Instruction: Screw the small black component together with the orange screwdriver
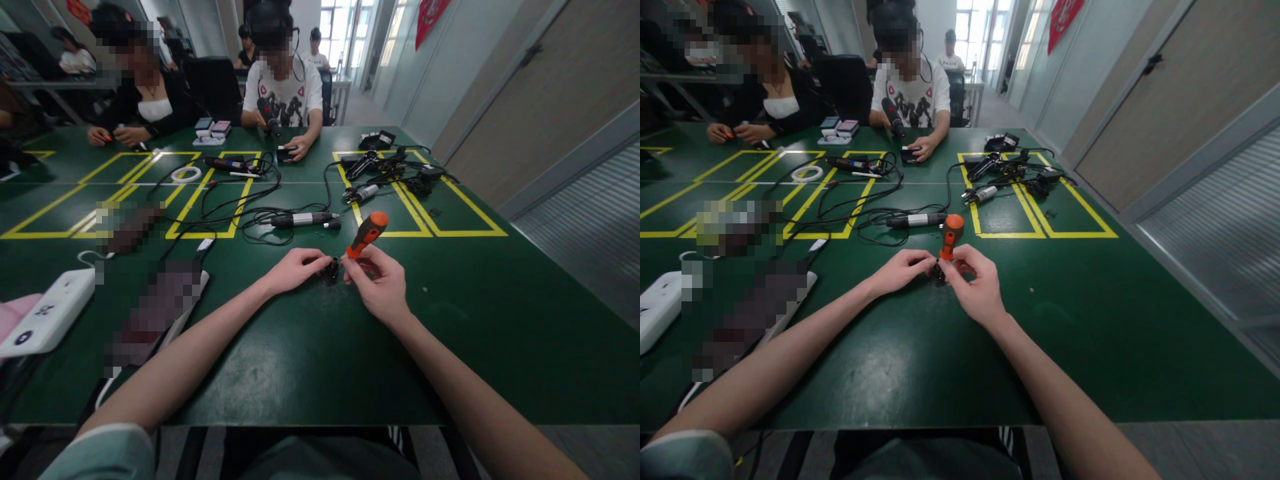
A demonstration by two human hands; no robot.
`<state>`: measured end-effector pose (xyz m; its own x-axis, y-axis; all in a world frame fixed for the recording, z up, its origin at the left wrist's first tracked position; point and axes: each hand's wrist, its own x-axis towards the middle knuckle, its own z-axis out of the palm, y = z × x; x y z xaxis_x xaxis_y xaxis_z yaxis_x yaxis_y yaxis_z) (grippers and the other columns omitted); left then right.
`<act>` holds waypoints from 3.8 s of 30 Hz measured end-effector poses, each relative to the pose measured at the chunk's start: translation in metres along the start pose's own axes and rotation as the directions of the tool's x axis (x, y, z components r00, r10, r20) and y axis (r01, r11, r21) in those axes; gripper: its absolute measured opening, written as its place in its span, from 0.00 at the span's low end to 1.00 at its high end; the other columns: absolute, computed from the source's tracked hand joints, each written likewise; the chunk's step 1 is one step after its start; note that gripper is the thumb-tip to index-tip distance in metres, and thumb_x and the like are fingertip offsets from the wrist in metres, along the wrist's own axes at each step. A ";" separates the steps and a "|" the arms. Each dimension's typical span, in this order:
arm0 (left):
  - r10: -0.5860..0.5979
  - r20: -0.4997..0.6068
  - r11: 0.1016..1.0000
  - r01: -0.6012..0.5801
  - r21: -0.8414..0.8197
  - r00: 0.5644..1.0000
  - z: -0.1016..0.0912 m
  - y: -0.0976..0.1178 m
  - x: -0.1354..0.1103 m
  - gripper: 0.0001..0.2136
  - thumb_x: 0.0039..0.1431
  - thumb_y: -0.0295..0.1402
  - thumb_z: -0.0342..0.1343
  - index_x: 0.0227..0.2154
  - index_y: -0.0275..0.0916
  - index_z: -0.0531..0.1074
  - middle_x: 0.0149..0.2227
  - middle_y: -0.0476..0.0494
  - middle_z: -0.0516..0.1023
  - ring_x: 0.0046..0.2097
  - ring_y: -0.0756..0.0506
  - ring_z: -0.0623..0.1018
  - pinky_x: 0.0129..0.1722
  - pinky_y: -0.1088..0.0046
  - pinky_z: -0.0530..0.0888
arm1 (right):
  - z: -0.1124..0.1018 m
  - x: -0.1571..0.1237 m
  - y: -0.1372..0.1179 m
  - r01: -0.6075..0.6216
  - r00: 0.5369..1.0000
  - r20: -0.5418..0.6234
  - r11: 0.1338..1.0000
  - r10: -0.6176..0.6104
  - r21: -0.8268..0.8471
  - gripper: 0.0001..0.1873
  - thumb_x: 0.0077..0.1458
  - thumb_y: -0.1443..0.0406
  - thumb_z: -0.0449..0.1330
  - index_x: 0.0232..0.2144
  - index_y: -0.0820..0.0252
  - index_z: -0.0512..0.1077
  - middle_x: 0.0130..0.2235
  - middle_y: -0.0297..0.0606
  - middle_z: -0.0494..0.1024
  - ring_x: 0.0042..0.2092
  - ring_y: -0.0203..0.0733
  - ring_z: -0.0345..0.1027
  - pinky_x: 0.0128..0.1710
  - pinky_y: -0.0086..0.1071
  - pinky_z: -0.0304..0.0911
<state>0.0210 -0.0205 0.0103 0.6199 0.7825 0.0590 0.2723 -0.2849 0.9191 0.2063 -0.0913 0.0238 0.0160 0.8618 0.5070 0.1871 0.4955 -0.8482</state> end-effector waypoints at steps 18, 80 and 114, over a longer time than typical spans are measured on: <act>0.004 0.013 1.000 -0.004 0.000 1.000 -0.001 -0.001 0.000 0.20 0.64 0.49 0.52 0.27 0.36 0.73 0.30 0.47 0.77 0.34 0.48 0.74 0.40 0.73 0.71 | 0.002 0.000 0.002 0.012 1.000 -0.029 1.000 -0.013 -0.018 0.10 0.63 0.61 0.62 0.33 0.56 0.82 0.35 0.36 0.76 0.27 0.33 0.71 0.24 0.29 0.72; 0.478 0.040 0.662 -0.390 0.640 0.877 0.005 -0.006 -0.008 0.14 0.69 0.38 0.50 0.42 0.36 0.77 0.32 0.41 0.80 0.34 0.45 0.79 0.36 0.71 0.72 | 0.006 0.003 -0.004 -0.119 0.985 -0.089 0.961 0.145 0.248 0.17 0.55 0.52 0.71 0.32 0.56 0.71 0.26 0.31 0.79 0.23 0.34 0.71 0.25 0.31 0.74; -0.113 0.178 0.946 0.160 -0.282 0.978 -0.013 -0.003 0.007 0.19 0.61 0.41 0.59 0.49 0.33 0.78 0.35 0.41 0.83 0.31 0.47 0.84 0.25 0.77 0.66 | 0.006 0.003 -0.002 -0.125 0.989 -0.048 0.965 0.140 0.231 0.15 0.57 0.53 0.70 0.34 0.55 0.72 0.28 0.32 0.80 0.24 0.36 0.72 0.25 0.33 0.74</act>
<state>0.0148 -0.0073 0.0128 0.7061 0.6987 -0.1151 0.1493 0.0120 0.9887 0.2003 -0.0888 0.0264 0.0887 0.9165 0.3900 -0.0485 0.3951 -0.9174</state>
